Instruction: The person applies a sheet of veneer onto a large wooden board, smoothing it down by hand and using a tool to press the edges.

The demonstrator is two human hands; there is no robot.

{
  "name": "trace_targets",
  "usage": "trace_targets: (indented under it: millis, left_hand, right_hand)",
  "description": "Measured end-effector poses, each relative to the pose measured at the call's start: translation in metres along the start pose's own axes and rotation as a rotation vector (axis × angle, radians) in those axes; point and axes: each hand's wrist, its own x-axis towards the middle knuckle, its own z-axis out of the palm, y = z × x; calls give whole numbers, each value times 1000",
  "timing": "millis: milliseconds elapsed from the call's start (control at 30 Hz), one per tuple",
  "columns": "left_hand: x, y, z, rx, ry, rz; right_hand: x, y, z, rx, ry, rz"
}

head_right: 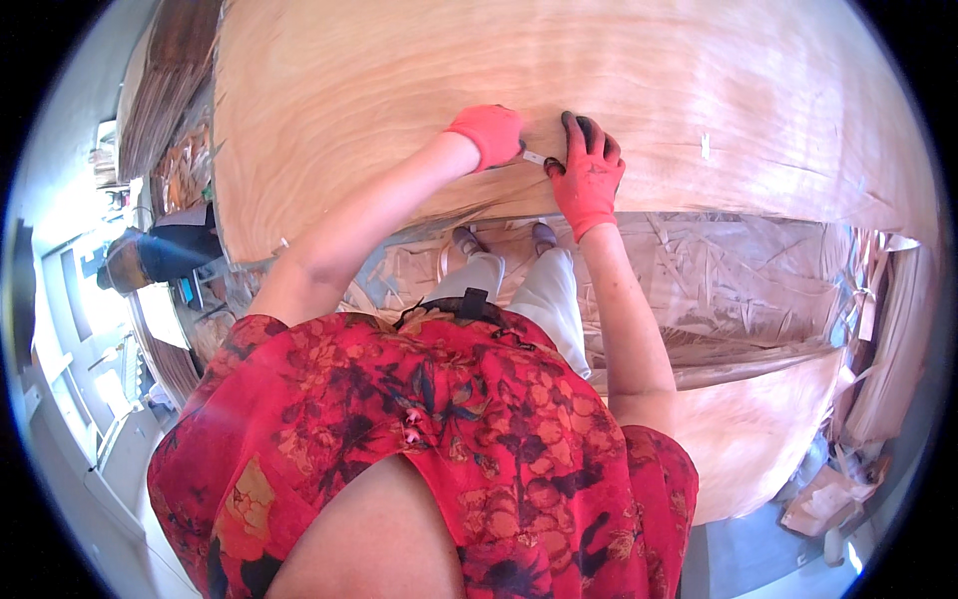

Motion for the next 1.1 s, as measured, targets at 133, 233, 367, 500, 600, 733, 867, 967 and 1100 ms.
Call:
trace_targets:
  millis: [133, 233, 367, 500, 600, 733, 867, 967, 1100]
  left_hand:
    - [-31, -19, 19, -93, 178, -30]
    - [-67, -11, 60, -166, 295, 176]
    - [-80, 21, 92, -177, 377, 362]
    - [-82, 17, 102, -435, 597, 323]
    - [-87, 19, 73, -273, 473, 319]
    - [-83, -1, 107, -370, 434, 236]
    - [-110, -29, 82, -624, 520, 229]
    - [-155, -69, 90, -658, 633, 231]
    - [-258, -150, 95, -796, 574, 34]
  right_hand:
    - [2, 2, -7, 24, 0, 15]
    - [1, -13, -20, 44, -15, 41]
    - [5, -5, -5, -79, -42, -31]
    - [2, -17, -17, -100, -88, -26]
    - [2, -18, -19, -169, -15, 3]
    - [-6, -29, -7, -149, -30, -35]
    - [0, -29, -17, -188, -91, -34]
    - [1, -25, -17, -268, -109, -97]
    - [13, -25, -30, -214, -269, -49]
